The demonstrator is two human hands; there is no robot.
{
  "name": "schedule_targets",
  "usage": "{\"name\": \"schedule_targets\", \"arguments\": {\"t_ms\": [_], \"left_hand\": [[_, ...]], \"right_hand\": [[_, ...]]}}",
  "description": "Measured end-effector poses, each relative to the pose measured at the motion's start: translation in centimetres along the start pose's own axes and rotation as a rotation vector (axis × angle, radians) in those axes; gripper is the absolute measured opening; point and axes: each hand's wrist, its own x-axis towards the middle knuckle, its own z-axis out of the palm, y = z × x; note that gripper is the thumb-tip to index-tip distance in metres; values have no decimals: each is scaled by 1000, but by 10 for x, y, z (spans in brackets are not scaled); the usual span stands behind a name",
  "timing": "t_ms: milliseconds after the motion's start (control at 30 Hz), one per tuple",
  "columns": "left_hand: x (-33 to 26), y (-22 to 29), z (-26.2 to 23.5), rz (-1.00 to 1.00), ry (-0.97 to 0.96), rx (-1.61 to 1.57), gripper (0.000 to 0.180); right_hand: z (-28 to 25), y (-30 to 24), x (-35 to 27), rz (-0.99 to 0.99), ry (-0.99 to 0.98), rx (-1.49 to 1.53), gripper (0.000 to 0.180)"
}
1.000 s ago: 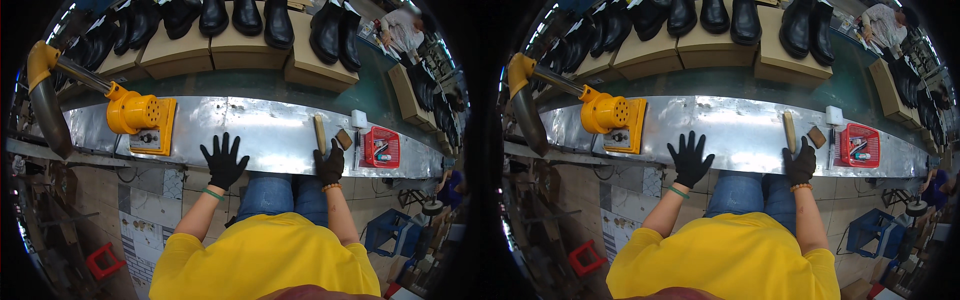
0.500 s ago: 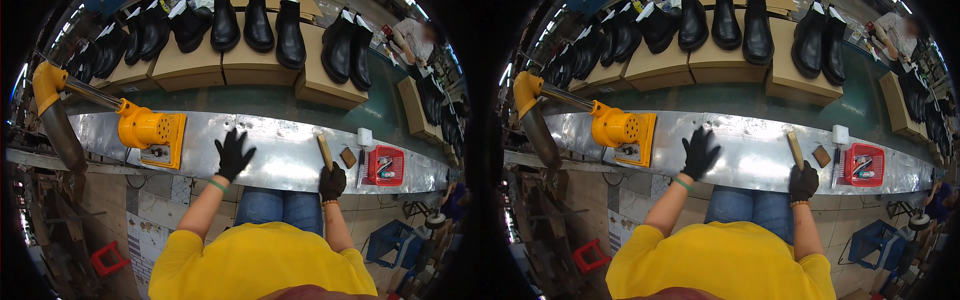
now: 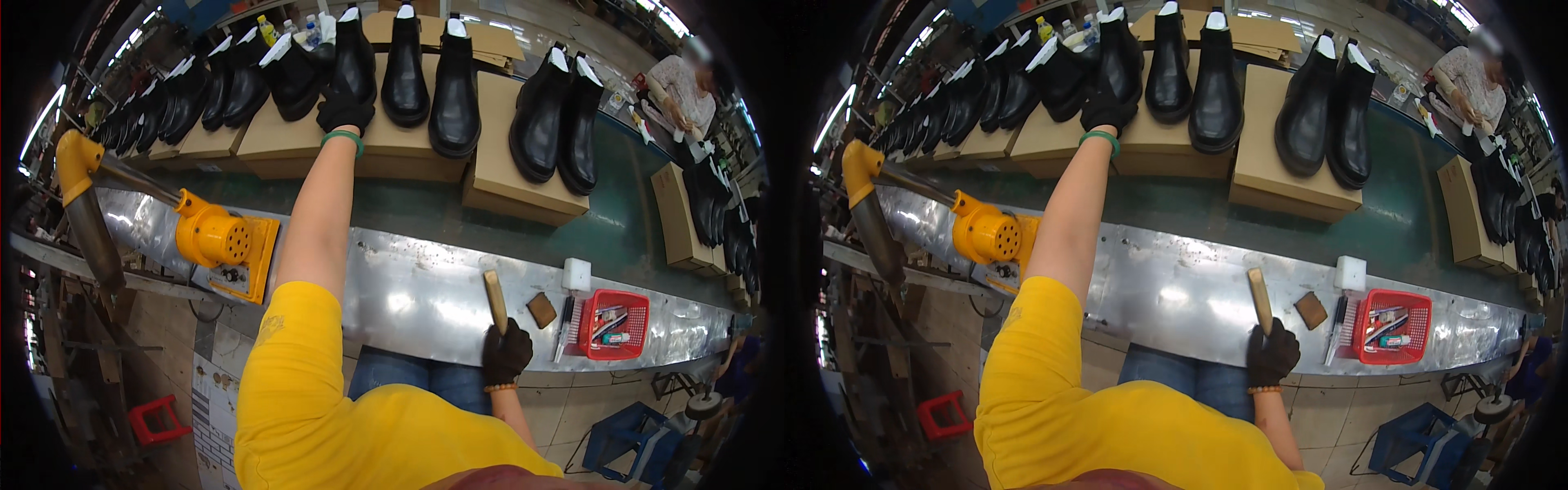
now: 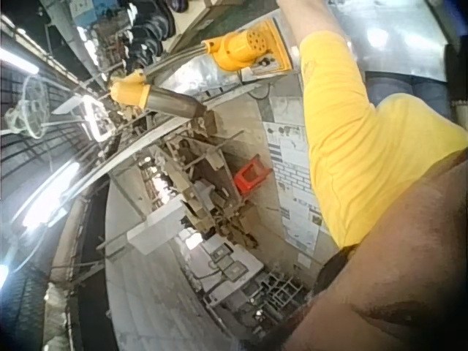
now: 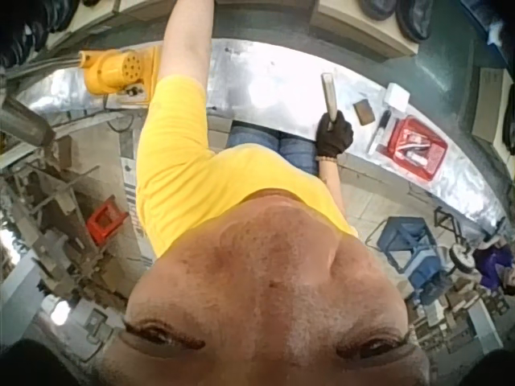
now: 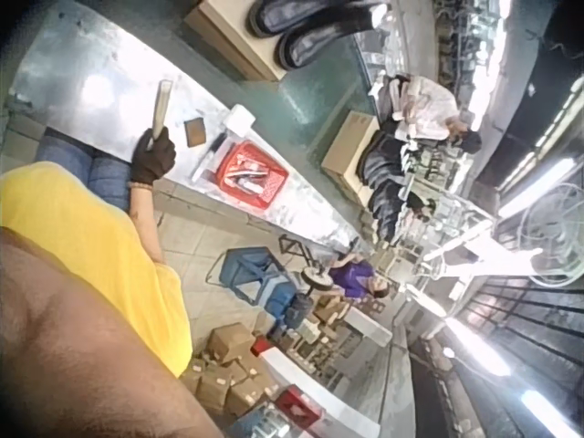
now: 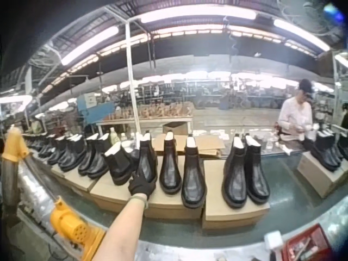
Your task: The person cleans black leather boots on a factory assembly line. They pick up boots from a conveyor belt, use a wooden brush to scrub the soles and sides, and then wipe the boots with a white cloth. The cleaned boots are placed back onto the conveyor belt.
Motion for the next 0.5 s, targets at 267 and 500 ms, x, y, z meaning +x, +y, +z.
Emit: {"name": "schedule_targets", "arguments": {"t_ms": [267,500], "left_hand": [[30,14,-5,15,-79,-5,114],[32,-11,-11,-103,-27,167,117]], "right_hand": [[5,7,1,-15,21,28,30],[4,9,2,-3,-1,62,32]]}}
